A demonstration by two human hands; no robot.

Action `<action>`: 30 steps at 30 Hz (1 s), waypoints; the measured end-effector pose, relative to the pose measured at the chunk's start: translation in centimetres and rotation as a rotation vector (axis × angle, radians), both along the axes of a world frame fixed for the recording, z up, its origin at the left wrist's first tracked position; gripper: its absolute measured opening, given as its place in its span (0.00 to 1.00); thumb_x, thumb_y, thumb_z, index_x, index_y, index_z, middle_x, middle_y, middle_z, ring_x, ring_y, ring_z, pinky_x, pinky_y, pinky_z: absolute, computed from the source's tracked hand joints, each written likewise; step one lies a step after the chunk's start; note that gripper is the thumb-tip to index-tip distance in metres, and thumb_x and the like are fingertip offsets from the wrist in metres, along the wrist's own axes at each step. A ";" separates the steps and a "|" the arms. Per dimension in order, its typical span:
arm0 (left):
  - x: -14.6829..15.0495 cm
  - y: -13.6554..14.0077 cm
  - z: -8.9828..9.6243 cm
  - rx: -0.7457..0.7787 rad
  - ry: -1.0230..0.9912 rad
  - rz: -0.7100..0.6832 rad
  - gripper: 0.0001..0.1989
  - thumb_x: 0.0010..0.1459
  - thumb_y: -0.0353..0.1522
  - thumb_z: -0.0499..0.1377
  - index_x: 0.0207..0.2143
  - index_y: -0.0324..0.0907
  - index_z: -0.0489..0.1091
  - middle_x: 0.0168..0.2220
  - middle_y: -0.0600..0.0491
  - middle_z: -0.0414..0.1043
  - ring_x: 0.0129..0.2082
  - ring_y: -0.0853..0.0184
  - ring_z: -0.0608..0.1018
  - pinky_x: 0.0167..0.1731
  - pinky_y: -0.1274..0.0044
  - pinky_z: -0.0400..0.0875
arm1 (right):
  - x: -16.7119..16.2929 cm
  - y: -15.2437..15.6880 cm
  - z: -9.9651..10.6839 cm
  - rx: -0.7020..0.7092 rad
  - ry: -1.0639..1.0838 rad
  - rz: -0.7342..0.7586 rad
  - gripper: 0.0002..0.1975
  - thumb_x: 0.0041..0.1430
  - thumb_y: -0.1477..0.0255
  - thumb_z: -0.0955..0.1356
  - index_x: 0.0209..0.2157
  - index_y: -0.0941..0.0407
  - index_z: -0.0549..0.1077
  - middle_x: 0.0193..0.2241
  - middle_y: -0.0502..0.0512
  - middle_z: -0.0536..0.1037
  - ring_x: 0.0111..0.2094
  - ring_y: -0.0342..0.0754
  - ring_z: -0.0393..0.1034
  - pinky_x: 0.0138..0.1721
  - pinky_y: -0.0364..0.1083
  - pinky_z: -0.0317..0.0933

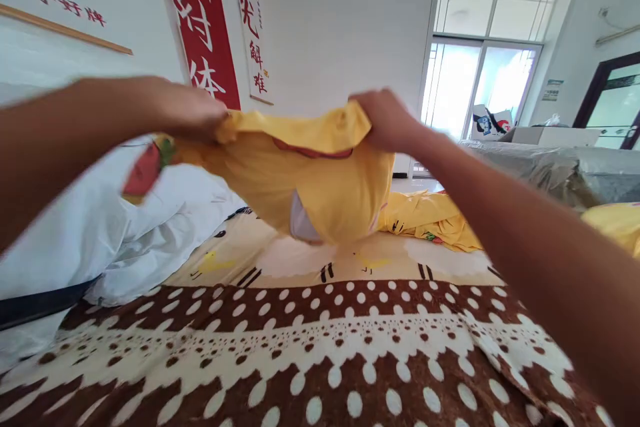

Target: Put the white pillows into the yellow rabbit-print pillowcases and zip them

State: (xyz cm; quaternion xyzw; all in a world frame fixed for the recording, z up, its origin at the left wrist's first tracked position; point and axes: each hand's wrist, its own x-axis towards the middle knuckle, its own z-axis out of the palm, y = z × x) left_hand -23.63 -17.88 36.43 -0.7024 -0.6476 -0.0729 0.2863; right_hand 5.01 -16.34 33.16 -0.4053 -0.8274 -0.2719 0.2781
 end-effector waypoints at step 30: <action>2.0 -6.9 1.4 1.042 -0.859 -0.539 0.15 0.49 0.39 0.51 0.24 0.33 0.63 0.28 0.58 0.54 0.40 0.65 0.71 0.32 0.78 0.55 | 4.1 7.5 -10.6 -0.234 -0.157 -0.367 0.59 0.37 0.73 0.74 0.66 0.50 0.38 0.65 0.65 0.48 0.58 0.67 0.54 0.52 0.61 0.51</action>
